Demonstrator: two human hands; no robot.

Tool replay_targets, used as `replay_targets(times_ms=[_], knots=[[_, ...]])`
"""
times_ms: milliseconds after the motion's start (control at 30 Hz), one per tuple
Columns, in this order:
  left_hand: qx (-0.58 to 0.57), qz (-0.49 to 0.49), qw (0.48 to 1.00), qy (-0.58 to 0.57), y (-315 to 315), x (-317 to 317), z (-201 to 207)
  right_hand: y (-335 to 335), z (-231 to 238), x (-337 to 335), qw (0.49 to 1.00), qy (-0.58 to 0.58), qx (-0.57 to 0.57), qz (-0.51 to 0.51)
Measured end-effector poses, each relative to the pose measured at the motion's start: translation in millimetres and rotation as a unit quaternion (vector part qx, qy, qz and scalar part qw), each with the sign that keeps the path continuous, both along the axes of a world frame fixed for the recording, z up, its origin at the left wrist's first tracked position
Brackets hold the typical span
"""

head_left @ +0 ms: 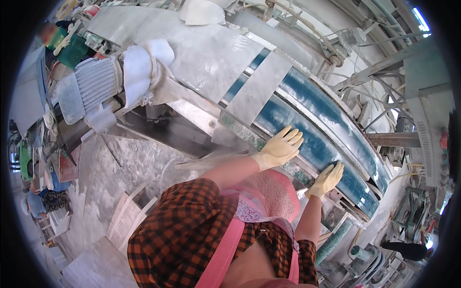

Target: The person operates a control panel, then repeatedly picks up thin translucent sheets from a conveyor, aligns them, and places them onto a stack on the floor. The person wears gloves and handles the sheets one at a time.

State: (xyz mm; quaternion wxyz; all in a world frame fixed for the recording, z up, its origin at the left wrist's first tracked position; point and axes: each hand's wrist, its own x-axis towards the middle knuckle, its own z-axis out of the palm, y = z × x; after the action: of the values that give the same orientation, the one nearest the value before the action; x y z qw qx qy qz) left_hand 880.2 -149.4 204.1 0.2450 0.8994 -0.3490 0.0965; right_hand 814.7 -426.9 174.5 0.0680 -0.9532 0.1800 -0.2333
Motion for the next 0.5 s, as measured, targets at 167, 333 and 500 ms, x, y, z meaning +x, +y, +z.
replay_targets(times_ms=[167, 333, 500], knots=[[0.004, -0.007, 1.0, -0.01, -0.5, -0.2, 5.7, -4.7, 1.3, -0.6, 0.999, -0.019, 0.031, 0.026], [0.003, -0.005, 0.999, -0.047, -1.6, -0.6, 5.2, -8.2, 47.8, 16.4, 0.949, -0.121, 0.29, -0.007], [0.019, -0.006, 0.997, -0.08, -2.0, -2.9, 6.2, 2.8, 158.4, 21.2, 0.901, -0.104, 0.42, -0.027]])
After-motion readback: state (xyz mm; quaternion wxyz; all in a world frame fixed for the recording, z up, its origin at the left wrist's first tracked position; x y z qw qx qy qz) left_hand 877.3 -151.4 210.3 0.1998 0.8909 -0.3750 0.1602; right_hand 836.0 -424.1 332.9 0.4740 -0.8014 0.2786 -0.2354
